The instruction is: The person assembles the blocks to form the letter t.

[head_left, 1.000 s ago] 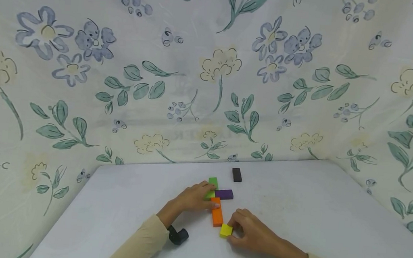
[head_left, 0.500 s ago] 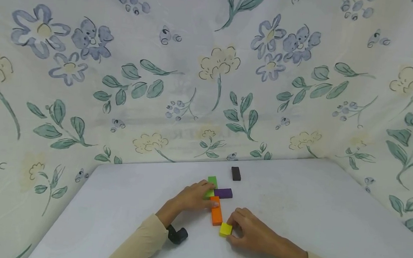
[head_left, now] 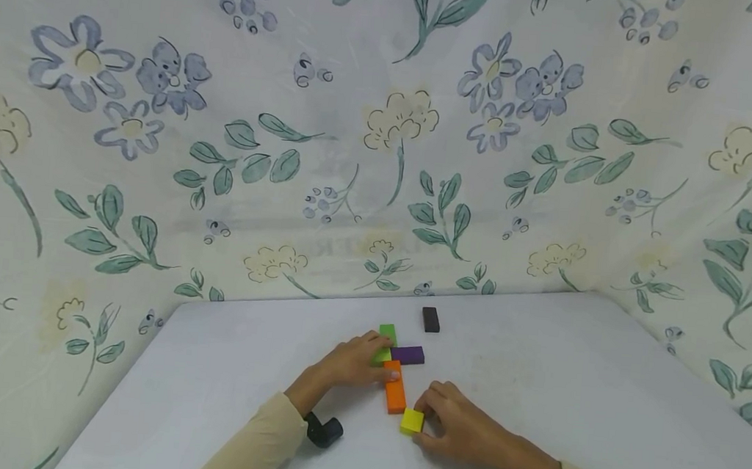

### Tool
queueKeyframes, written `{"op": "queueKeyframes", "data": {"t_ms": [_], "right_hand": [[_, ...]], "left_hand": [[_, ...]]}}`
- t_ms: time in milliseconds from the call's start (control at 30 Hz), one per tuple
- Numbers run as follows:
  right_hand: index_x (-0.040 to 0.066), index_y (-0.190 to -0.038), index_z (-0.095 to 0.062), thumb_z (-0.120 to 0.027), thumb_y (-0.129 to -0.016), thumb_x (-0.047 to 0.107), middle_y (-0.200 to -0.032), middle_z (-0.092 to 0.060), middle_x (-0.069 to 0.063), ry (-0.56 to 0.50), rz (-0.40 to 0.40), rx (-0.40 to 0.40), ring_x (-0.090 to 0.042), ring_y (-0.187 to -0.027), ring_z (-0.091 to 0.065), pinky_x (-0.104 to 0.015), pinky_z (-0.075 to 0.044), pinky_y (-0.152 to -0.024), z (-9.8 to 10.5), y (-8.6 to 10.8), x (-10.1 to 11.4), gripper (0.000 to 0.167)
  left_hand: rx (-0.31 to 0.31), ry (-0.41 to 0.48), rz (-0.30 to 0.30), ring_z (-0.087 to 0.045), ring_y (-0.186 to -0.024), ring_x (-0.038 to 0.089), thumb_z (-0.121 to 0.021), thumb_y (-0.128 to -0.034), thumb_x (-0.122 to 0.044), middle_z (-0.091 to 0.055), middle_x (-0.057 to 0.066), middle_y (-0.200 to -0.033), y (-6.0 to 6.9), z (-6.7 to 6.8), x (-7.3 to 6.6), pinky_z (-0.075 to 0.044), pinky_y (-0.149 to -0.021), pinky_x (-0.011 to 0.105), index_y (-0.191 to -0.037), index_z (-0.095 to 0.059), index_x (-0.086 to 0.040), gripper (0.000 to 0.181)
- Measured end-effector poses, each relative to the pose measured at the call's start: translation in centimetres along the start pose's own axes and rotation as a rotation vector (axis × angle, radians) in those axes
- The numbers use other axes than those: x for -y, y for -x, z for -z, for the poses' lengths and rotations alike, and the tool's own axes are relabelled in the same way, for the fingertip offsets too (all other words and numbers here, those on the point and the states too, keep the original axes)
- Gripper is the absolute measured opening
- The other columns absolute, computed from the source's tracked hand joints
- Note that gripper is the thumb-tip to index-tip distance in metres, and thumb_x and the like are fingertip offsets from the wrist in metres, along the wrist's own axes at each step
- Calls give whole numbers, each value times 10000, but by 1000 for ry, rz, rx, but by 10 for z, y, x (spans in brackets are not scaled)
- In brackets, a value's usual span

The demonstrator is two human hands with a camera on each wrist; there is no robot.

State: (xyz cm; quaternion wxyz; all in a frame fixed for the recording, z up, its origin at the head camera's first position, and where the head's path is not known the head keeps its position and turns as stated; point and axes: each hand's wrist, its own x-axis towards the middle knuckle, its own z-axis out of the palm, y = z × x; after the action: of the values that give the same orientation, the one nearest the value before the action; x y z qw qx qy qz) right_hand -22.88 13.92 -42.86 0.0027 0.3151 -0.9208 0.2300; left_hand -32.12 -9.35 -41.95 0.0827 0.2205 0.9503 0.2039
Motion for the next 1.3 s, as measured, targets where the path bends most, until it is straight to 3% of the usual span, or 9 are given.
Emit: {"op": "queueKeyframes", "data": {"t_ms": [500, 833, 967, 1300], "right_hand": [[146, -1082, -680, -779, -852, 380, -973, -590, 113, -83, -31, 59, -21, -892, -496, -197, -532, -797, 10, -2, 1, 343], [128, -1126, -672, -616, -985, 397, -988, -672, 37, -377, -126, 116, -105, -842, -614, -233, -557, -748, 20, -13, -8, 309], [127, -1111, -667, -612, -990, 380, -982, -675, -16, -451, -196, 73, -162, -805, -631, -282, -575, -707, 27, -23, -18, 286], [92, -1088, -653, -656, -971, 212, -984, -706, -80, -389, -374, -118, -199, -814, -646, -318, -600, -784, 49, -61, -50, 167]], "left_hand": [[-9, -26, -3, -480, -1345, 301, -671, -918, -501, -468, 69, -1508, 0, 1, -2, -362, -1122, 623, -1453, -503, -197, 639], [-9, -50, 0, -479, -1345, 294, -659, -912, -540, -476, 60, -1501, -2, 1, 2, -368, -1119, 616, -1456, -503, -209, 655], [-3, -29, -5, -475, -1347, 304, -662, -909, -541, -482, 67, -1491, -1, 2, 3, -349, -1125, 635, -1455, -505, -202, 661], [-4, -21, -2, -477, -1354, 304, -675, -908, -520, -476, 68, -1504, -1, 0, 1, -352, -1121, 642, -1445, -512, -206, 643]]}}
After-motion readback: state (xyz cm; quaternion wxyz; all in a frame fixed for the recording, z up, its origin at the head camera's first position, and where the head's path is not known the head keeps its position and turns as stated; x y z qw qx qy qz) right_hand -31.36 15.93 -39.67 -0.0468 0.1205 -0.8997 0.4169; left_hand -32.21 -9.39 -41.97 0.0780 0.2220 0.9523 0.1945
